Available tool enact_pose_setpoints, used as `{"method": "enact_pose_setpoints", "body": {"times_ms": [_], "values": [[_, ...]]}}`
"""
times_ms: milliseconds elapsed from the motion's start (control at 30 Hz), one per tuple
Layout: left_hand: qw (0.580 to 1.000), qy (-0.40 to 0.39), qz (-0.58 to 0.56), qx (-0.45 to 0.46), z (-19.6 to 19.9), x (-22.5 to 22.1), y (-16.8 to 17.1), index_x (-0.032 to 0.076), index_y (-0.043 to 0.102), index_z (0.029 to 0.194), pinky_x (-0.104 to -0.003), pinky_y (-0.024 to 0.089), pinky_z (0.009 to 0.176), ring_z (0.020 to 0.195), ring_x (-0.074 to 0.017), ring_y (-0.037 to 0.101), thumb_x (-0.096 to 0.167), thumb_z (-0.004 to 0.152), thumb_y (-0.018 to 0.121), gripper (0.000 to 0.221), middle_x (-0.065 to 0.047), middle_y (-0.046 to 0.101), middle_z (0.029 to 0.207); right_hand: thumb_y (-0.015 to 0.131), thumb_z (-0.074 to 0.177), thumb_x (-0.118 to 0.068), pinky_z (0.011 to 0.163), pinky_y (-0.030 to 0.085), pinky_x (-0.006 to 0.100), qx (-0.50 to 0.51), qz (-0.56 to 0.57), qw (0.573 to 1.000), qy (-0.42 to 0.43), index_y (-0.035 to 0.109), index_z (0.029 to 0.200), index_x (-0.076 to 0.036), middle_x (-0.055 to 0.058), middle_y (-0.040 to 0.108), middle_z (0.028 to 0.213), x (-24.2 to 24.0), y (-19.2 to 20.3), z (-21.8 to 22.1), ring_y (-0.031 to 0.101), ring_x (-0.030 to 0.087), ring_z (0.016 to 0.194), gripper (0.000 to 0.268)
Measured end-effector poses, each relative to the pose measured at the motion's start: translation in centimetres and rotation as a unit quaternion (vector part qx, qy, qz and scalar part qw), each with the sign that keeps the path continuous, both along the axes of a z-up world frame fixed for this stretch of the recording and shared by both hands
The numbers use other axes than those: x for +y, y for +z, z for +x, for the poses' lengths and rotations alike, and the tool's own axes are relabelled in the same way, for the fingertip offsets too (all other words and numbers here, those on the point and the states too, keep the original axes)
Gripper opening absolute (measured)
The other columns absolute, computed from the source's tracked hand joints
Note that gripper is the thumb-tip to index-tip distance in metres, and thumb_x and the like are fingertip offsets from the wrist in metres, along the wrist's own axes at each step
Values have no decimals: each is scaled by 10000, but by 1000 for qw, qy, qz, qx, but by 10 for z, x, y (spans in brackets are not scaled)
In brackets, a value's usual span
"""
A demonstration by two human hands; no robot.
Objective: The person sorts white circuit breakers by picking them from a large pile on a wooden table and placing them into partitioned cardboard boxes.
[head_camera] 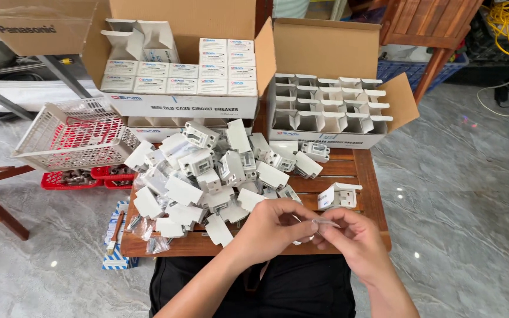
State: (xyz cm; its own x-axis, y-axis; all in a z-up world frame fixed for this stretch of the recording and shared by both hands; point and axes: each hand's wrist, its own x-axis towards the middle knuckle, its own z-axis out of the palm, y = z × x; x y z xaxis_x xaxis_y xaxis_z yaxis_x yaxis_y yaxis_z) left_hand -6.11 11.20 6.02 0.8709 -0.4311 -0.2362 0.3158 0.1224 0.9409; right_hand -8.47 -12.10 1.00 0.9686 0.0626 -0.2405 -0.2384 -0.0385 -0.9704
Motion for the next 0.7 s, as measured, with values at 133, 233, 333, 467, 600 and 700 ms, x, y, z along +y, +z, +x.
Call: {"method": "enact_pose_setpoints", "body": {"times_ms": [133,233,333,467,600,700], "values": [[997,-16,65,-45,-4,-3,-12,115,889,1062,-219,596,707,768,-75,731,186,963,890,122,-25,834,939,747,975,51,640,702,407,65,33,997,-27,795,1035,20,203,842,881,-2,-14,-5,829,308,726,83],[996,-9,-29,89,-2,-6,-12,-11,802,1023,-296,739,812,849,-227,874,64,993,836,87,-199,864,880,769,975,30,653,691,381,46,73,996,-4,784,1001,7,167,830,879,1,-8,-7,830,284,736,38],[987,27,18,155,2,-5,-9,-40,858,1127,-306,743,821,879,-270,895,98,964,857,213,-235,896,948,821,970,-26,730,745,343,27,14,1000,2,867,1012,-5,121,865,864,4,-2,-9,875,240,791,66],[995,41,50,80,-1,-6,-19,5,888,1118,-299,758,799,837,-176,835,147,963,861,212,-143,861,904,851,931,-71,703,778,369,18,-22,999,-28,879,1213,-15,174,901,971,3,-7,-10,879,272,780,289],[992,2,126,25,-3,-8,-9,86,908,1122,-287,789,797,957,-112,738,239,1004,805,218,-47,792,1067,834,939,-34,707,796,378,-8,-13,1000,-18,823,1286,-15,180,893,986,2,-9,-8,868,258,730,348],[989,-24,144,-1,-6,-6,-3,106,900,1178,-280,808,828,948,-125,734,230,1051,728,248,-50,763,1065,830,948,-41,710,796,367,-13,-19,999,-23,850,1265,-6,171,881,960,5,-5,-8,849,241,742,320]]}}
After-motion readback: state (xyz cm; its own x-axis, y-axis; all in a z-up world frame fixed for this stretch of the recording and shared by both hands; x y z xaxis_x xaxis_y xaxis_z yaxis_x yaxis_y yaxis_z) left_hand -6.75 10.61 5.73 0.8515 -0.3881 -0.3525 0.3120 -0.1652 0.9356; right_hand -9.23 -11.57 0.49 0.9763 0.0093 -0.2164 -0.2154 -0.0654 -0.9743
